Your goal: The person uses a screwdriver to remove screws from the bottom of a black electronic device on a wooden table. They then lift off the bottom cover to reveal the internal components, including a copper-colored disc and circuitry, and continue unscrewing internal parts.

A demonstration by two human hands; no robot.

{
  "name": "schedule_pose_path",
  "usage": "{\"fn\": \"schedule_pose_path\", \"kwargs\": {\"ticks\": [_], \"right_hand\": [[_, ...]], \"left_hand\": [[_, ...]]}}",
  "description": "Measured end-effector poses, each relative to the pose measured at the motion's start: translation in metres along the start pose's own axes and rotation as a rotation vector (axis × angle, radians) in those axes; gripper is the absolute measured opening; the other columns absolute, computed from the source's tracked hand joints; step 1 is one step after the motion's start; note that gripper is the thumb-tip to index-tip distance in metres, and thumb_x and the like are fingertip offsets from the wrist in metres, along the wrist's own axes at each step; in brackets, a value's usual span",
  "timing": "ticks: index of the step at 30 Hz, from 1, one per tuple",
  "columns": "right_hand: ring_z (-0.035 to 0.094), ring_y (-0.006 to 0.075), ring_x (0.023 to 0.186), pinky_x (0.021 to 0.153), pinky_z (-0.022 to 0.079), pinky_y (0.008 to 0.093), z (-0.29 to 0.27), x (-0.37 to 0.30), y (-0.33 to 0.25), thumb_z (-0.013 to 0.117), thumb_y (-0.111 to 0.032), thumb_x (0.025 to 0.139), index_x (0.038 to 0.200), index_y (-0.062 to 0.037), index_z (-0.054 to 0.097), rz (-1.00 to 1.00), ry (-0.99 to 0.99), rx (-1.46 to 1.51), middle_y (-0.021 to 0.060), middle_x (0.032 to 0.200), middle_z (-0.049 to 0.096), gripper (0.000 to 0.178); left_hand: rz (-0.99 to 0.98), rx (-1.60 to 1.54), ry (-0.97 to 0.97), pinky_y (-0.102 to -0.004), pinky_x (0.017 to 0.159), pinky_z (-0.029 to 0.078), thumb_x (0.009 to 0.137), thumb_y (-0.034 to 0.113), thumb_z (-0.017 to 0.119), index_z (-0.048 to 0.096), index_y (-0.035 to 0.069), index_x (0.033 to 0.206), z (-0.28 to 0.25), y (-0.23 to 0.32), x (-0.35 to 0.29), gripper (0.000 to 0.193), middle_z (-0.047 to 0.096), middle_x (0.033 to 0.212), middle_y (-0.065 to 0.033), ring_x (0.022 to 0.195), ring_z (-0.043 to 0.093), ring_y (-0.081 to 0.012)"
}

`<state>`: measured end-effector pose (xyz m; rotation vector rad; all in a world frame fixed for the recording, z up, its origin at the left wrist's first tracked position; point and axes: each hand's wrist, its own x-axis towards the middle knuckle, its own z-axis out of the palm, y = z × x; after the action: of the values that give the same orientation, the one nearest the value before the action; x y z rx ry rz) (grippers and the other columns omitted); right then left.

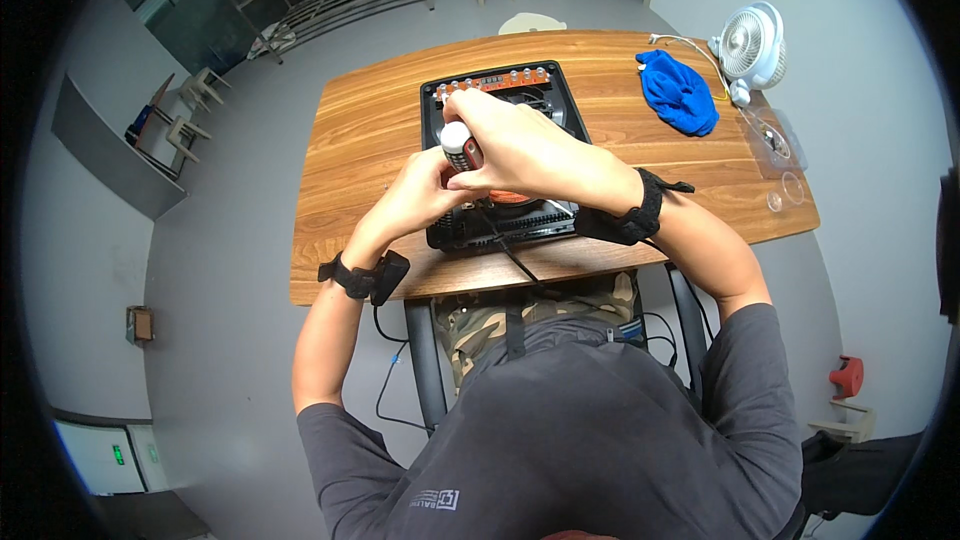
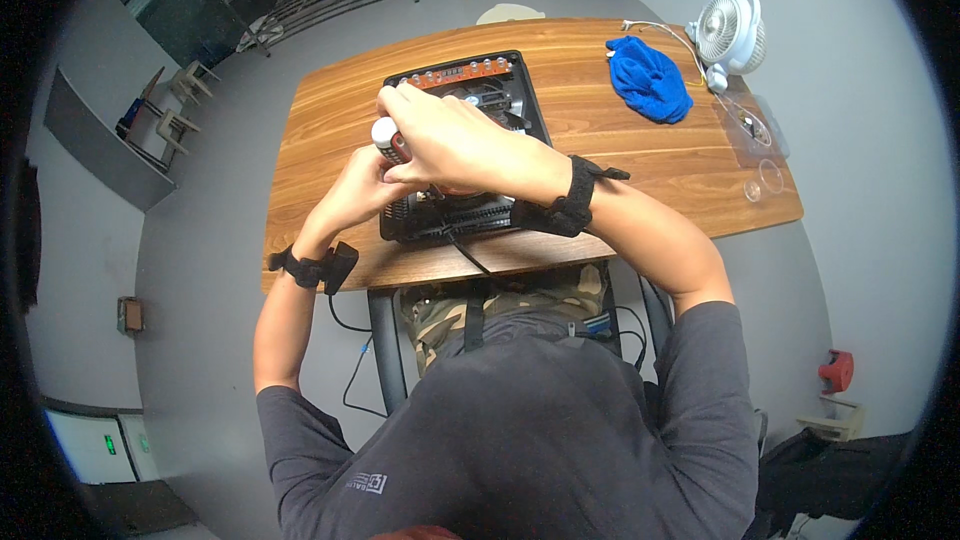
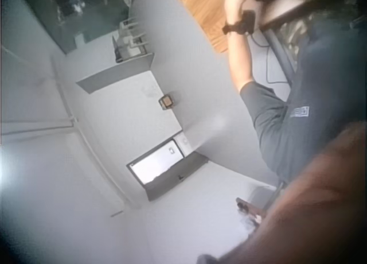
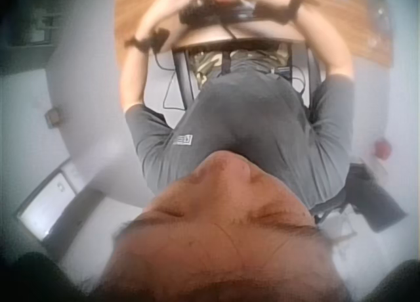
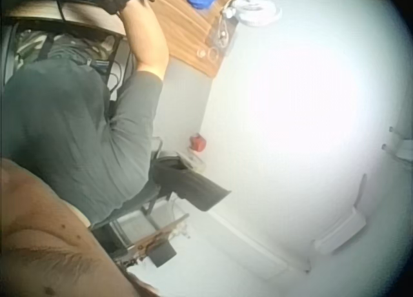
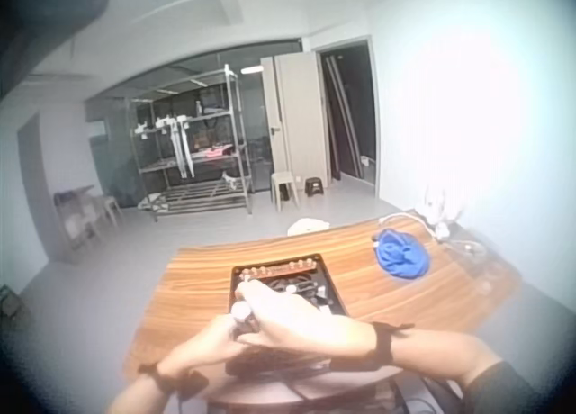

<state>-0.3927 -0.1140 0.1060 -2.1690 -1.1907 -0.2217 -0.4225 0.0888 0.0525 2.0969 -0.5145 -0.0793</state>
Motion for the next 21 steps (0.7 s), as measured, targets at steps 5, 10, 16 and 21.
{"fn": "schedule_pose_path", "kwargs": {"ticks": [5, 10, 16, 21], "right_hand": [[0.067, 0.0412, 0.095, 0.08, 0.055, 0.0465, 0.009, 0.001, 0.007, 0.084, -0.019, 0.078, 0.115, -0.0007, 0.052, -0.035, 0.027, 0.049, 0.0216, 0.105, 0.063, 0.052], [0.067, 0.0414, 0.097, 0.081, 0.055, 0.0473, 0.007, 0.0, -0.004, 0.08, -0.016, 0.081, 0.115, -0.0002, 0.053, -0.001, -0.015, 0.027, 0.0223, 0.104, 0.065, 0.047], [0.067, 0.0456, 0.098, 0.081, 0.054, 0.05, 0.013, 0.002, 0.003, 0.076, -0.013, 0.082, 0.112, 0.0027, 0.05, -0.01, 0.075, 0.083, 0.0256, 0.101, 0.066, 0.043], [0.069, 0.0369, 0.084, 0.073, 0.055, 0.0426, 0.011, 0.002, 0.004, 0.074, -0.011, 0.082, 0.122, -0.0003, 0.05, -0.018, -0.006, 0.169, 0.0209, 0.09, 0.066, 0.048]], "left_hand": [[0.035, 0.096, 0.09, -0.0356, 0.077, 0.057, 0.083, 0.014, 0.084, 0.067, -0.004, 0.101, 0.003, 0.005, 0.002, 0.031, 0.074, 0.09, -0.0128, 0.084, 0.071, -0.0185], [-0.003, 0.106, 0.12, -0.0361, 0.077, 0.056, 0.08, 0.016, 0.087, 0.067, -0.004, 0.1, 0.005, -0.01, 0.001, 0.034, 0.074, 0.089, -0.0135, 0.083, 0.071, -0.0206], [0.046, 0.108, 0.144, -0.036, 0.075, 0.055, 0.08, 0.015, 0.086, 0.067, -0.004, 0.1, 0.006, 0.001, 0.001, 0.033, 0.073, 0.087, -0.0128, 0.08, 0.069, -0.0197], [0.022, 0.079, 0.05, -0.0361, 0.074, 0.055, 0.081, 0.016, 0.085, 0.068, -0.004, 0.1, -0.001, -0.01, -0.001, 0.032, 0.073, 0.088, -0.0128, 0.08, 0.069, -0.0194]]}}
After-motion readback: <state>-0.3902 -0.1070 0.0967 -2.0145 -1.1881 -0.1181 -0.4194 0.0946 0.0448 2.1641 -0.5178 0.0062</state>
